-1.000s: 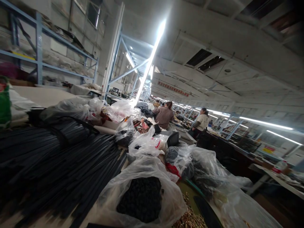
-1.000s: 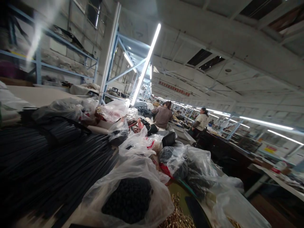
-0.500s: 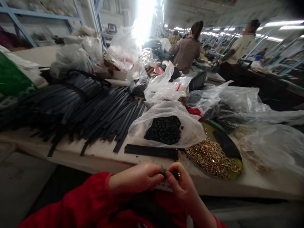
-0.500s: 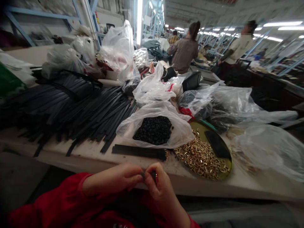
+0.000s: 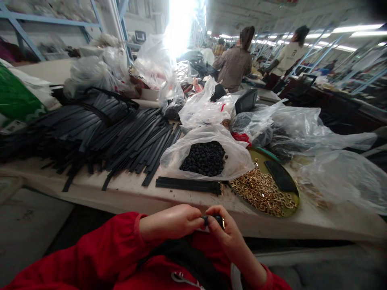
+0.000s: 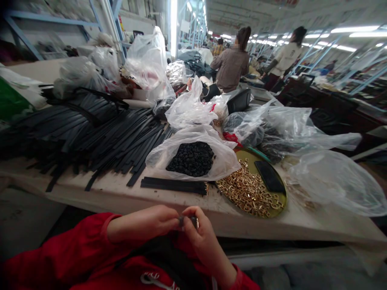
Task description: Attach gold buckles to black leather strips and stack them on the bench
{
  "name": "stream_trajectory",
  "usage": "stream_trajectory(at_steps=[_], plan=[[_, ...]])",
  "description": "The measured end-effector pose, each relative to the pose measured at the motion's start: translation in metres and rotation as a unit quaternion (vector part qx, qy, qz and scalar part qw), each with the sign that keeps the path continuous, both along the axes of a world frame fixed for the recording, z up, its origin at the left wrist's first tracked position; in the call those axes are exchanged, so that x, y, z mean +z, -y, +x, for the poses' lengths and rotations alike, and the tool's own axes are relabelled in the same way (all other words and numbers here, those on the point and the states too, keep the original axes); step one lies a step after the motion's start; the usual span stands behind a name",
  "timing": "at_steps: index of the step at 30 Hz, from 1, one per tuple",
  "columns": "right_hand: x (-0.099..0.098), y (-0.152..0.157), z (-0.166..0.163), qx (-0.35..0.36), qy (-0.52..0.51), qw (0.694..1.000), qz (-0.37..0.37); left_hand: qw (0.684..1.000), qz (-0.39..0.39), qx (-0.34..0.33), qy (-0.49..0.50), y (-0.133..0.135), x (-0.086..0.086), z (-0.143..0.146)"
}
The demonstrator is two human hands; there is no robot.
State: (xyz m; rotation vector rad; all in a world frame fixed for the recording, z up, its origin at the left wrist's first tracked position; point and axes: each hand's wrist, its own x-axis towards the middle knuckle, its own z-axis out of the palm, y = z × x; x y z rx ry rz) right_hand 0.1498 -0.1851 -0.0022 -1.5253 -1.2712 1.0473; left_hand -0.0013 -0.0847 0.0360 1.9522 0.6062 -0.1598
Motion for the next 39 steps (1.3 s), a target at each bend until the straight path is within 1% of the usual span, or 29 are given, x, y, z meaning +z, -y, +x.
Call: stream_trajectory(at_steps=[4, 6, 7, 9, 12, 14, 16, 18, 21, 23, 26, 28, 29, 31, 33, 36, 39], plan=[[0.006, 0.003, -0.001, 0.019, -0.136, 0.989, -0.053, 0.993, -0.12, 0.009, 0.003, -0.001, 0.012, -0.006], [0.008, 0.003, 0.0, 0.034, -0.185, 0.979, -0.078, 0.988, -0.155, 0.004, 0.005, 0.0, 0.017, -0.007], [0.01, 0.003, 0.0, 0.039, -0.193, 0.977, -0.084, 0.986, -0.164, 0.003, 0.005, 0.0, 0.017, -0.007], [0.012, 0.003, 0.002, 0.045, -0.174, 0.98, -0.081, 0.985, -0.173, 0.014, 0.005, 0.002, 0.015, -0.004], [0.013, 0.002, 0.005, 0.05, -0.106, 0.992, -0.054, 0.983, -0.18, 0.038, 0.018, 0.004, 0.005, 0.001], [0.011, 0.001, 0.006, 0.05, -0.083, 0.994, -0.043, 0.984, -0.17, 0.042, 0.021, 0.003, -0.001, 0.004], [0.008, -0.002, 0.006, 0.04, -0.101, 0.993, -0.042, 0.988, -0.147, 0.036, 0.008, -0.001, -0.004, 0.004], [0.004, -0.006, 0.004, 0.024, -0.139, 0.989, -0.046, 0.991, -0.13, 0.024, 0.001, -0.006, -0.005, 0.001], [0.0, -0.012, 0.002, 0.008, -0.156, 0.987, -0.043, 0.992, -0.126, 0.009, 0.014, -0.013, -0.005, -0.003], [-0.001, -0.014, 0.002, 0.018, -0.121, 0.992, -0.033, 0.992, -0.123, 0.01, 0.027, -0.015, -0.006, -0.005], [-0.002, -0.013, 0.005, 0.054, -0.033, 0.998, -0.016, 0.992, -0.124, 0.004, 0.023, -0.016, -0.007, -0.005], [-0.002, -0.012, 0.007, 0.078, 0.035, 0.996, -0.006, 0.994, -0.104, -0.009, 0.012, -0.015, -0.005, -0.003], [-0.002, -0.012, 0.009, 0.091, 0.068, 0.994, 0.002, 0.997, -0.08, -0.014, 0.007, -0.014, -0.004, -0.002], [-0.004, -0.013, 0.01, 0.111, 0.123, 0.986, 0.018, 1.0, -0.01, -0.021, 0.002, -0.012, -0.003, 0.001], [-0.005, -0.014, 0.011, 0.11, 0.151, 0.982, 0.014, 0.997, 0.071, -0.016, -0.001, -0.01, -0.005, 0.004], [-0.008, -0.017, 0.012, 0.07, 0.125, 0.989, -0.041, 0.986, 0.167, -0.003, -0.016, -0.006, -0.009, 0.004], [-0.008, -0.018, 0.013, 0.056, 0.039, 0.994, -0.084, 0.979, 0.199, -0.027, -0.029, -0.004, -0.01, -0.001]])
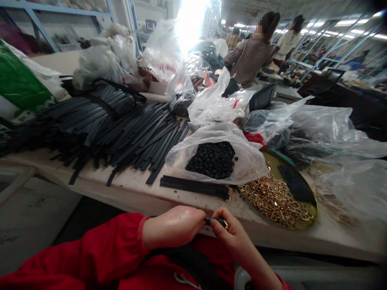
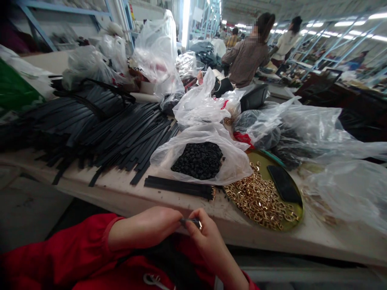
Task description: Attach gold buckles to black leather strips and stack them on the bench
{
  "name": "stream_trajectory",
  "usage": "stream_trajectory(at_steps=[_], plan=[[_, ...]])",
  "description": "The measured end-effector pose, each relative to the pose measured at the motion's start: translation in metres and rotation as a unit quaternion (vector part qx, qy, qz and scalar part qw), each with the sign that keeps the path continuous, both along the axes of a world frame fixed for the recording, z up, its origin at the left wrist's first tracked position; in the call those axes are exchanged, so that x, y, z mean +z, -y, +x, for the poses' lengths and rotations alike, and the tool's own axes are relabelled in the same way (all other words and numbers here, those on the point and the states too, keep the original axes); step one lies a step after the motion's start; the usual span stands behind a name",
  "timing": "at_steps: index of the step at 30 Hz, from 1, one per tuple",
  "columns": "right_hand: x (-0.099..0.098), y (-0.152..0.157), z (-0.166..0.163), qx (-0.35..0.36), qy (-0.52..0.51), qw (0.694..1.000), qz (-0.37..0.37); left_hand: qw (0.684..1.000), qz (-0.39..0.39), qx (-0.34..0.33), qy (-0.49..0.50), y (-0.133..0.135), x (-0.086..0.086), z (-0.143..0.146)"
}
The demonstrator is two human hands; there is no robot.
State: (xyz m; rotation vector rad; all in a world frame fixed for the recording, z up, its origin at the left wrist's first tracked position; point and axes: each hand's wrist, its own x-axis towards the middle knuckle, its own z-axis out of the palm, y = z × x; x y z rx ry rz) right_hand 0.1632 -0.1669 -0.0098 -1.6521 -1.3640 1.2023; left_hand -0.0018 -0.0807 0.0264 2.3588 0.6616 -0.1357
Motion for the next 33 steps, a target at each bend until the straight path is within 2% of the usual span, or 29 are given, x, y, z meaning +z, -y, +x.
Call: stream_trajectory(at_steps=[3, 5, 11, 19, 26, 33], plan=[[0.003, 0.002, -0.001, 0.005, -0.088, 0.996, -0.029, 1.0, -0.002, -0.021, 0.016, 0.002, 0.005, -0.004], [0.005, 0.005, -0.002, 0.016, -0.101, 0.994, -0.035, 0.999, -0.002, -0.027, 0.023, 0.004, 0.007, -0.006], [0.003, 0.018, -0.006, 0.042, 0.021, 0.999, 0.028, 0.999, -0.01, -0.014, 0.027, 0.007, 0.004, -0.006], [-0.001, 0.024, -0.011, -0.006, 0.043, 0.995, 0.093, 0.995, -0.083, -0.004, 0.052, 0.004, 0.006, -0.011], [-0.009, 0.029, -0.019, 0.003, 0.076, 0.989, 0.123, 0.999, -0.036, -0.018, 0.03, 0.016, -0.005, -0.009], [-0.014, 0.029, -0.016, 0.005, 0.133, 0.982, 0.137, 0.999, 0.036, 0.004, 0.002, 0.016, -0.006, -0.01]])
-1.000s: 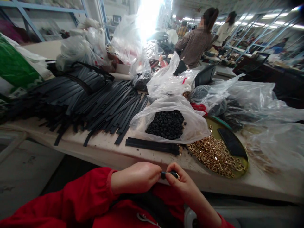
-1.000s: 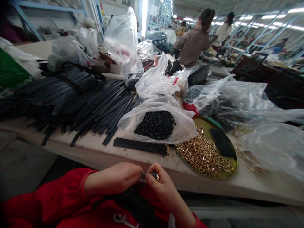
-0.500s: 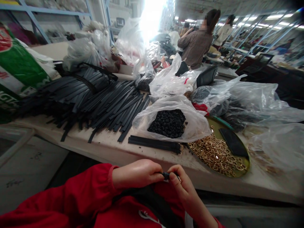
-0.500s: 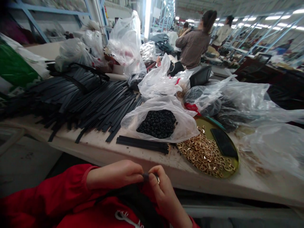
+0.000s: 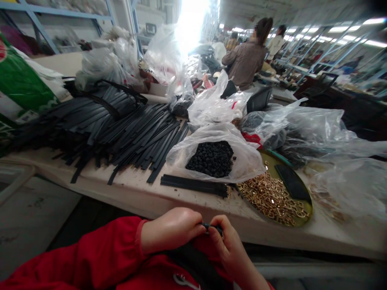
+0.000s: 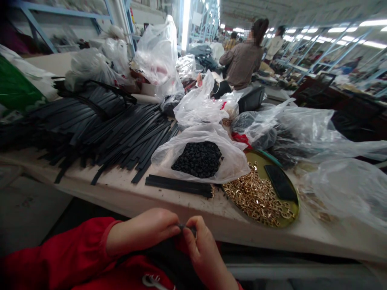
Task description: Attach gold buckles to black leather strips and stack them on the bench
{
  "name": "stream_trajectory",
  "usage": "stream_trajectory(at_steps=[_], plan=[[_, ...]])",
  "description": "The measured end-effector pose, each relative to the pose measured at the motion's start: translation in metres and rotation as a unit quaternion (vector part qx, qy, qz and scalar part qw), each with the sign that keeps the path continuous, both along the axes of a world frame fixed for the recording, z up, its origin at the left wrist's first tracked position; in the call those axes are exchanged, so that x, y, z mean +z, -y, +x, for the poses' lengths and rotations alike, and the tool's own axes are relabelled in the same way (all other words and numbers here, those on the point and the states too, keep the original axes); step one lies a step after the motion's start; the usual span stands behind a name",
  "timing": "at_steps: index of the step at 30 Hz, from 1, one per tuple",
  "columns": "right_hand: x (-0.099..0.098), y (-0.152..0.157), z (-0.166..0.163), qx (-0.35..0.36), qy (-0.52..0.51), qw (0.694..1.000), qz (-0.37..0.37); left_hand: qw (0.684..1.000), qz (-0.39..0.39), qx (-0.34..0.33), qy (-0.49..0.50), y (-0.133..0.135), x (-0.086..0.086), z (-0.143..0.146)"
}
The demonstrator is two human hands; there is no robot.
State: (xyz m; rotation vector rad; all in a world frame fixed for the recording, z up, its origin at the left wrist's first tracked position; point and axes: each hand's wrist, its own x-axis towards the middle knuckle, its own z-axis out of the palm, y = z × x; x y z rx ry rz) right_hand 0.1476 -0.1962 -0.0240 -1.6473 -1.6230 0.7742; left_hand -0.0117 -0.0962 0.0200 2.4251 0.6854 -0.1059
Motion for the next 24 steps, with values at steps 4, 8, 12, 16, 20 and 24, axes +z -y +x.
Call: stream_trajectory(at_steps=[4, 8, 12, 16, 20, 24], plan=[[-0.002, -0.001, 0.001, 0.01, 0.036, 0.999, 0.027, 1.0, 0.019, -0.004, 0.012, 0.001, -0.003, 0.005], [0.001, -0.003, -0.002, -0.012, 0.029, 0.999, 0.027, 0.999, 0.022, -0.005, 0.034, 0.003, -0.011, 0.007], [0.005, -0.004, -0.002, -0.02, 0.005, 1.0, -0.017, 0.998, -0.039, 0.024, 0.051, 0.001, -0.011, 0.002], [0.008, 0.0, 0.003, -0.008, 0.027, 1.0, 0.006, 0.965, -0.236, 0.069, 0.091, -0.002, 0.002, -0.002], [0.011, 0.005, 0.004, 0.027, 0.047, 0.998, 0.031, 0.811, -0.546, 0.184, 0.105, -0.001, 0.002, -0.003], [0.011, 0.009, 0.0, 0.058, 0.05, 0.996, 0.039, 0.681, -0.69, 0.224, 0.1, 0.003, -0.012, -0.006]])
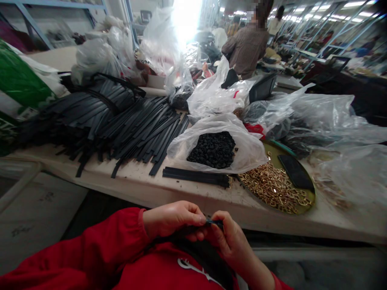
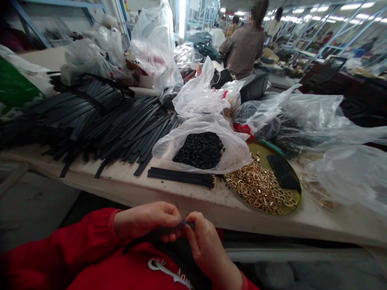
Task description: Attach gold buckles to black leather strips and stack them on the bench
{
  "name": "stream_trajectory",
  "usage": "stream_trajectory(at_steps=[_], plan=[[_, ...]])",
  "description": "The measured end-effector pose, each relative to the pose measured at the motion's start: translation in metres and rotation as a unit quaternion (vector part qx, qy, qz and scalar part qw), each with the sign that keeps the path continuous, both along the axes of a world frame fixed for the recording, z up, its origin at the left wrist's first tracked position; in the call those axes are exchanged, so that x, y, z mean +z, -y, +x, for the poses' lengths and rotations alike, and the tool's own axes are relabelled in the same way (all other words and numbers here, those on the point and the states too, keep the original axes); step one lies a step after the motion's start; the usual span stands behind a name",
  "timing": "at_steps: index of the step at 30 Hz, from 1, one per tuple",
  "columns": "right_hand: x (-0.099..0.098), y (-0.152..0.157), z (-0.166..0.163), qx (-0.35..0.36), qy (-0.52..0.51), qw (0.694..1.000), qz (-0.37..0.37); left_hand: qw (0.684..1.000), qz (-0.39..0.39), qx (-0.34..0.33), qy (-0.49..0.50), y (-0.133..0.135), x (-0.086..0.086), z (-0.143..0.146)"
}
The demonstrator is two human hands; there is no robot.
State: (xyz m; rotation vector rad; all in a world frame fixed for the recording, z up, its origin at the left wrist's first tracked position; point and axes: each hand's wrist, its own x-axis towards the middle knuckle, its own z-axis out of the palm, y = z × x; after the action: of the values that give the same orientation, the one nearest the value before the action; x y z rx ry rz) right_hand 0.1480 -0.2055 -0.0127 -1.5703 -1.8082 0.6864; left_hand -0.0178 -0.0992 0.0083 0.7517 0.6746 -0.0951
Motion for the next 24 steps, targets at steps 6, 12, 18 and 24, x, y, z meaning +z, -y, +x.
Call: stream_trajectory(at_steps=[6, 12, 18, 24], plan=[[0.003, -0.001, -0.005, 0.021, 0.032, 0.999, 0.023, 0.998, -0.042, 0.047, -0.015, 0.006, -0.009, 0.0], [0.0, -0.008, -0.006, 0.011, 0.022, 1.0, -0.008, 0.998, -0.019, 0.056, 0.019, 0.003, -0.008, -0.003], [0.0, -0.012, 0.001, 0.013, -0.035, 0.995, -0.087, 0.999, -0.019, 0.028, 0.023, -0.006, 0.0, -0.005], [-0.011, -0.013, -0.001, 0.003, 0.03, 0.998, -0.047, 0.999, -0.013, 0.042, -0.006, -0.001, -0.011, 0.006]])
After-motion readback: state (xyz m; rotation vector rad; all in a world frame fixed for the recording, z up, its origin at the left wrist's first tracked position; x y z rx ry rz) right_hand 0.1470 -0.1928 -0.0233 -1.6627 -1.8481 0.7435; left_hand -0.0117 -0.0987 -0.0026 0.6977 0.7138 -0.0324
